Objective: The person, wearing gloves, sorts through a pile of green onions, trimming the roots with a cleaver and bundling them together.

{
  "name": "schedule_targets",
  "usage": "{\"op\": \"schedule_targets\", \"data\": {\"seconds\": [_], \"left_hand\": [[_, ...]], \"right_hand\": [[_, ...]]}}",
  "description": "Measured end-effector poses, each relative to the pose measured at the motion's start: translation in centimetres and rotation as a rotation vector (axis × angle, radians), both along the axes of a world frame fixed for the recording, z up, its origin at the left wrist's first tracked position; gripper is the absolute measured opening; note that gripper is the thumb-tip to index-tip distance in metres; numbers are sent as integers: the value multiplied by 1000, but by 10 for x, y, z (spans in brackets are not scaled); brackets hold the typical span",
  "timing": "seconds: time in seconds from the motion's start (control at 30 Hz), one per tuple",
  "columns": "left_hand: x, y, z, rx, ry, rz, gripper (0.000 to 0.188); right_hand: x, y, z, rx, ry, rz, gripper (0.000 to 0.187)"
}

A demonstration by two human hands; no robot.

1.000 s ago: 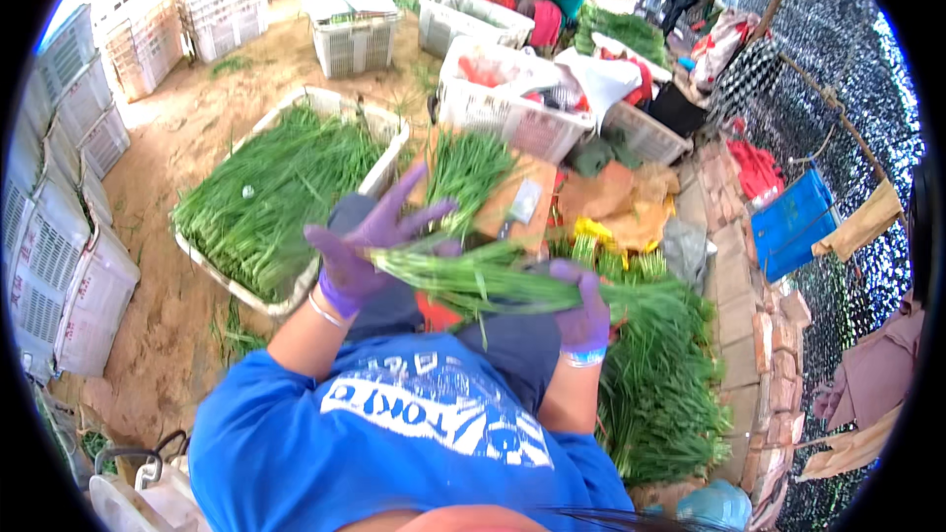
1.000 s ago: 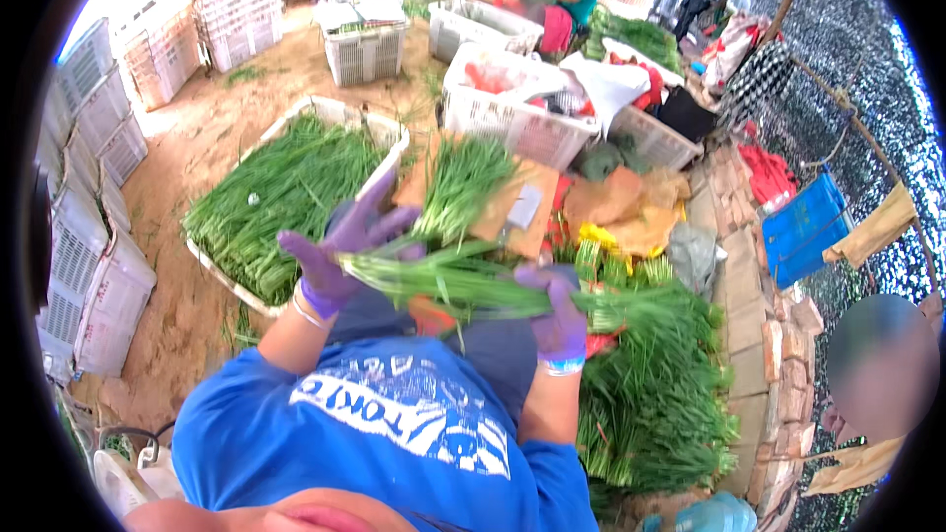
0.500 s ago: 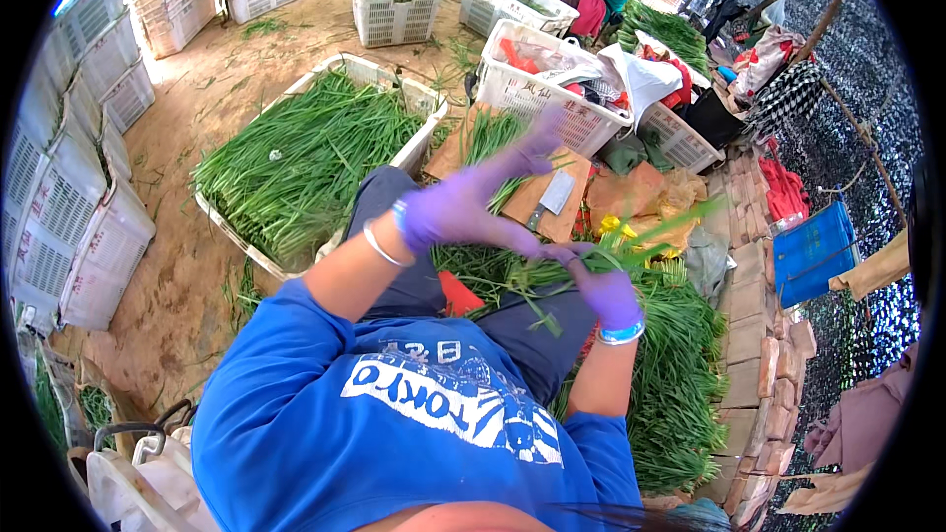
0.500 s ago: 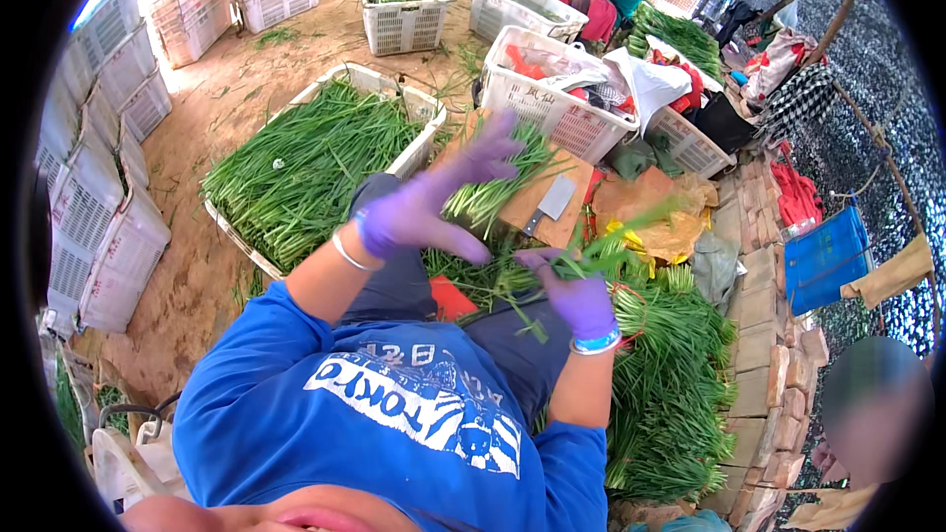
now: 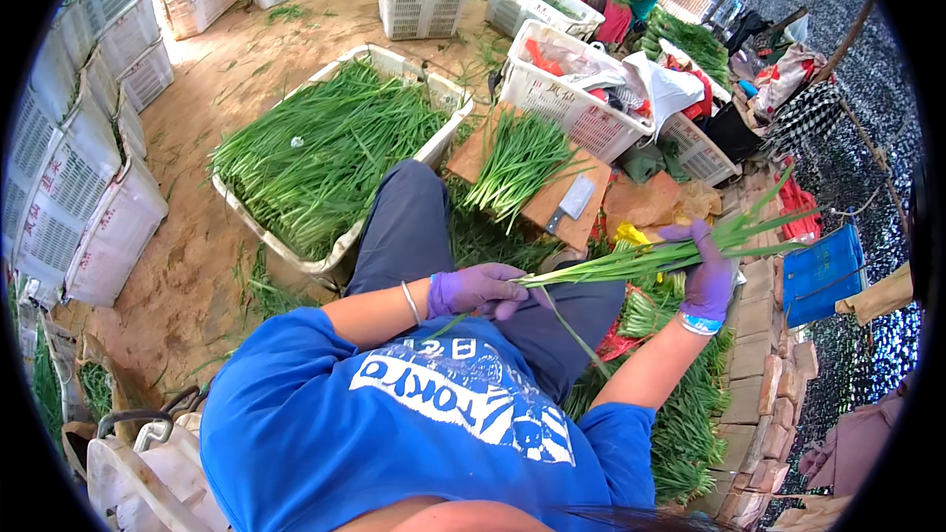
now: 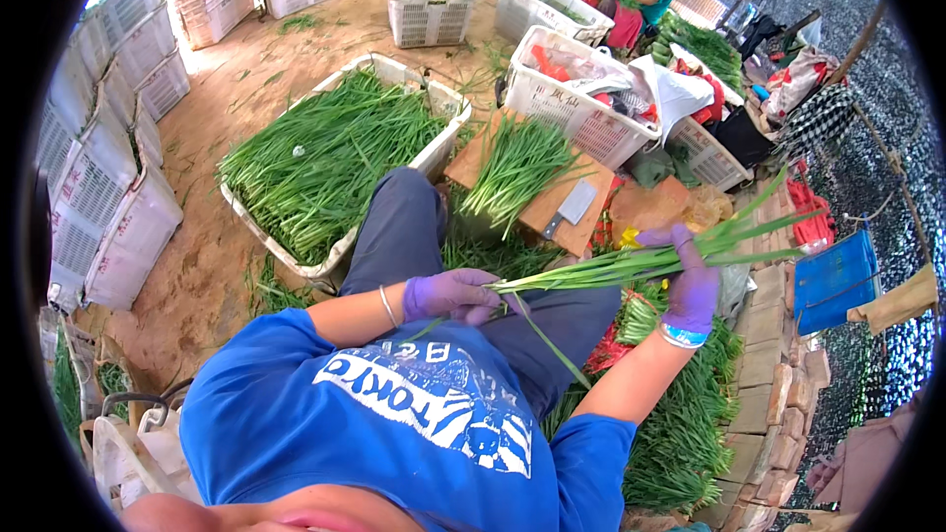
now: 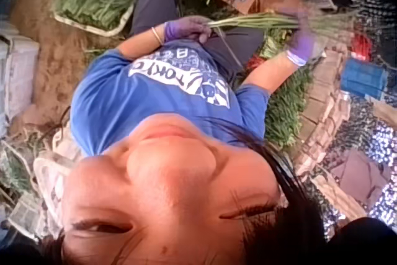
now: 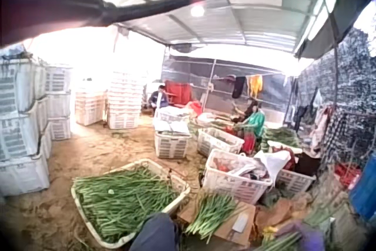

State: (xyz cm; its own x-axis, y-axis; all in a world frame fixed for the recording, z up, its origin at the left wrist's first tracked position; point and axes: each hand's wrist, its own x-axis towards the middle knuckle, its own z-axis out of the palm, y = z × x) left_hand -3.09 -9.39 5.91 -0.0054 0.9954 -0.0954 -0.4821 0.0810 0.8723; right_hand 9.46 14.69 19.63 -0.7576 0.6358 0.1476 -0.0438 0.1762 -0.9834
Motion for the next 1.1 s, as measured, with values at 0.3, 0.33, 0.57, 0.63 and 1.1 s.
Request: {"op": "schedule_targets", "data": {"seconds": [0.3,0.33,0.57,0.63,1.1], "left_hand": [[-18,-4,-12,80,104,186,37],[-18,-7,-6,46,133,167,36],[-34,-36,-41,49,86,179,36],[-43,-44,-44,47,69,280,36],[-33,-28,-36,-51,1152,81,89]], "right_hand": [[0,32,-47,-119,-10,-77,37],[2,34,-49,-137,-1,-71,37],[23,70,-61,-357,211,-198,39],[31,79,-59,-365,262,-255,41],[7,52,-37,-447,519,-98,43]]}}
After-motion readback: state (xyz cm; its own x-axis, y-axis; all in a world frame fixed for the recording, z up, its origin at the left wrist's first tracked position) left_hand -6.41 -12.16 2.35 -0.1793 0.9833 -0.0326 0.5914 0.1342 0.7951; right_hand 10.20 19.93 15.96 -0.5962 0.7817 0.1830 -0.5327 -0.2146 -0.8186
